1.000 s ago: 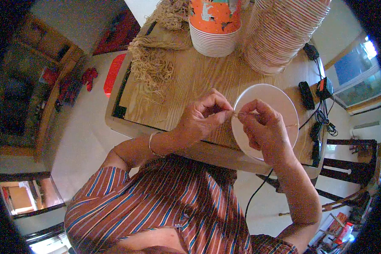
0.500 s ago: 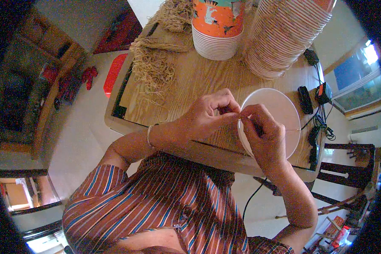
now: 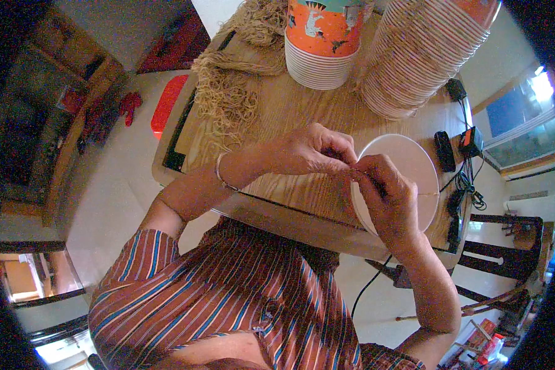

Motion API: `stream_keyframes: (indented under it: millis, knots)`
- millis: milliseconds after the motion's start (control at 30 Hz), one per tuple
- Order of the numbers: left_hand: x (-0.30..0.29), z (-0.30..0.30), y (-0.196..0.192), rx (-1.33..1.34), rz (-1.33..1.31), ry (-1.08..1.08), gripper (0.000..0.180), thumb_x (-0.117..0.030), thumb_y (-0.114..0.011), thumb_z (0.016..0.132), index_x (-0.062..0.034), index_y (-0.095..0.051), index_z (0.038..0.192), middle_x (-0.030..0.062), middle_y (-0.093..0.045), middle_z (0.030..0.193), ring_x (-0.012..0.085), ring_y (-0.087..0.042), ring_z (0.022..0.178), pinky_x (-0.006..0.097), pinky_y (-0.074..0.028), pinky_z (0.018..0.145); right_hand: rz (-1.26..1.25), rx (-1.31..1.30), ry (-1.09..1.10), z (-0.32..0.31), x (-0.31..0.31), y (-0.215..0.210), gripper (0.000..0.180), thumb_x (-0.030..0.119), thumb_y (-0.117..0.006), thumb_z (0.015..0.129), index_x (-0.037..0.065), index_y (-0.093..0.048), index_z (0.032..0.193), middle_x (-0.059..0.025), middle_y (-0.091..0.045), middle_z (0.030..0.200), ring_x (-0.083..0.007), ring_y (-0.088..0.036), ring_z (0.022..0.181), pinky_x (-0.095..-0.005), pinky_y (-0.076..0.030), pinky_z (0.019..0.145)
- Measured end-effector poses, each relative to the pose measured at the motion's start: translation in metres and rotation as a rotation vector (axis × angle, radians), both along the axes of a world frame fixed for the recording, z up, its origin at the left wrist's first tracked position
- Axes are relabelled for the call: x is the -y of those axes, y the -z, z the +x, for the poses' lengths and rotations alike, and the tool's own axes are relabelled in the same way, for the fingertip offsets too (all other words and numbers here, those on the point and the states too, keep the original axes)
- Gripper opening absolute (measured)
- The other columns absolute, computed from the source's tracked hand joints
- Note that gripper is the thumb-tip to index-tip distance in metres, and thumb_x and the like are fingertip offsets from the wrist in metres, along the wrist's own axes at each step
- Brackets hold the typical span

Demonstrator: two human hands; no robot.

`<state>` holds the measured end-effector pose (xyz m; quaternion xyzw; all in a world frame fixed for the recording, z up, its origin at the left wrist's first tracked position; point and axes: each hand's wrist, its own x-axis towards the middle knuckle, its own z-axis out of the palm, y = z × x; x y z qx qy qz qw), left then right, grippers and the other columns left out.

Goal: Threading a string through holes in paper cups and stacking them together.

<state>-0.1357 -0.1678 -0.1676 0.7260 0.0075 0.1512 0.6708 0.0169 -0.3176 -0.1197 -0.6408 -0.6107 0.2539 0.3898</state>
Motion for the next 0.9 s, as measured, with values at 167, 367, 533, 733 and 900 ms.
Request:
stream_keyframes:
  millis: [167, 367, 533, 733, 900]
  knots:
    - [0.005, -0.001, -0.002, -0.094, -0.12, 0.003, 0.021, -0.015, -0.067, 0.089, 0.0014, -0.067, 0.102, 0.0016, -0.062, 0.093, 0.0093, -0.057, 0.088, 0.025, -0.046, 0.078, 0.034, 0.1, 0.04, 0.001, -0.002, 0.003, 0.007, 0.003, -0.062, 0.089, 0.001, -0.057, 0.094, -0.0093, -0.066, 0.08, -0.014, -0.065, 0.073, -0.0296, -0.052, 0.065]
    - [0.018, -0.004, -0.003, -0.072, -0.308, -0.063, 0.021, -0.016, -0.07, 0.088, -0.0001, -0.069, 0.101, 0.0015, -0.062, 0.095, 0.0099, -0.058, 0.089, 0.025, -0.047, 0.078, -0.011, 0.036, 0.088, 0.0, -0.002, 0.004, 0.008, 0.003, -0.062, 0.089, 0.002, -0.056, 0.094, -0.0105, -0.064, 0.078, -0.0134, -0.064, 0.071, -0.0293, -0.052, 0.063]
    - [0.019, -0.003, -0.003, -0.08, -0.164, -0.106, 0.018, -0.016, -0.072, 0.085, -0.0017, -0.07, 0.097, 0.0004, -0.059, 0.089, 0.0094, -0.057, 0.087, 0.026, -0.046, 0.076, -0.099, -0.107, 0.114, 0.003, -0.004, 0.003, 0.007, 0.007, -0.064, 0.09, 0.003, -0.059, 0.088, -0.0029, -0.062, 0.074, -0.0076, -0.058, 0.062, -0.025, -0.048, 0.054]
    - [0.02, 0.002, 0.008, -0.024, -0.043, -0.172, 0.015, -0.012, -0.072, 0.084, -0.0017, -0.069, 0.094, 0.0011, -0.059, 0.088, 0.0101, -0.057, 0.085, 0.025, -0.045, 0.075, -0.428, -0.501, 0.235, -0.002, -0.006, -0.019, 0.011, 0.017, -0.063, 0.092, 0.009, -0.061, 0.085, 0.005, -0.05, 0.06, -0.0015, -0.039, 0.044, -0.019, -0.026, 0.038]
    - [0.029, 0.001, 0.004, 0.054, 0.121, -0.254, 0.011, -0.008, -0.07, 0.084, -0.0013, -0.068, 0.093, 0.0034, -0.059, 0.087, 0.013, -0.058, 0.085, 0.026, -0.045, 0.075, -0.495, -0.824, 0.187, 0.011, -0.003, -0.012, 0.012, 0.019, -0.062, 0.092, 0.008, -0.06, 0.087, 0.006, -0.044, 0.058, -0.0029, -0.035, 0.042, -0.0194, -0.025, 0.036]
